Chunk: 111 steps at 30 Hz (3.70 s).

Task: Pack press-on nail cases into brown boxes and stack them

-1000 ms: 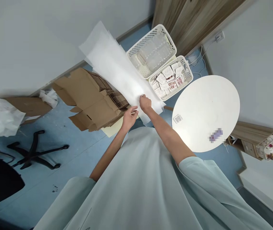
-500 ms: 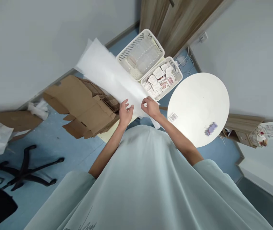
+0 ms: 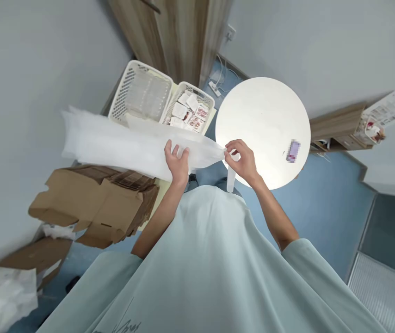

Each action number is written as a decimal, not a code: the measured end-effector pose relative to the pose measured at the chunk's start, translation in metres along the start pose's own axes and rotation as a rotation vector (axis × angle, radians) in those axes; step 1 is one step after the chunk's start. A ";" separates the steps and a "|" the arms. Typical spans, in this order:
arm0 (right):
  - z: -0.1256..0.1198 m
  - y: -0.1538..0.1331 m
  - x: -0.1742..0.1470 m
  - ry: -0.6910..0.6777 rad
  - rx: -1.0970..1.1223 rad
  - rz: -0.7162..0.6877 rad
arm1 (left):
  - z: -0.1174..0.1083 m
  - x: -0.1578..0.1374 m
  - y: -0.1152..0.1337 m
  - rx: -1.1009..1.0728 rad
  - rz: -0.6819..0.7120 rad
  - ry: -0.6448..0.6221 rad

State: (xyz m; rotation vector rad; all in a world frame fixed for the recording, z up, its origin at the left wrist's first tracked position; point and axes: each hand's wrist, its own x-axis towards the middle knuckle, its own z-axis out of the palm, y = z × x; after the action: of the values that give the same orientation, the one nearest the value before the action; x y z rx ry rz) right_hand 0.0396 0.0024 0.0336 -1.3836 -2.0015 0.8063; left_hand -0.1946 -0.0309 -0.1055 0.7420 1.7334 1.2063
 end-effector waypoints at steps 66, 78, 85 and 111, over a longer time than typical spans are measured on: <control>-0.018 0.384 -0.039 -0.132 -0.403 0.499 | 0.213 0.012 -0.073 1.328 0.388 -0.948; -0.039 0.382 -0.088 0.013 -0.392 0.634 | 0.253 0.002 -0.065 1.122 0.441 -0.845; -0.058 0.368 -0.173 0.145 -0.357 0.923 | 0.315 -0.034 -0.070 1.051 0.468 -0.929; -0.028 0.302 -0.147 0.014 0.085 0.733 | 0.304 -0.047 -0.093 0.901 0.281 -0.846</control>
State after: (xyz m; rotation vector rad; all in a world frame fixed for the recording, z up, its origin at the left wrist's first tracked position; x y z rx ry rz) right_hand 0.2862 -0.0474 -0.1903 -2.0878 -1.4042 1.1584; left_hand 0.1002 0.0231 -0.2225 1.7576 1.3772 0.0916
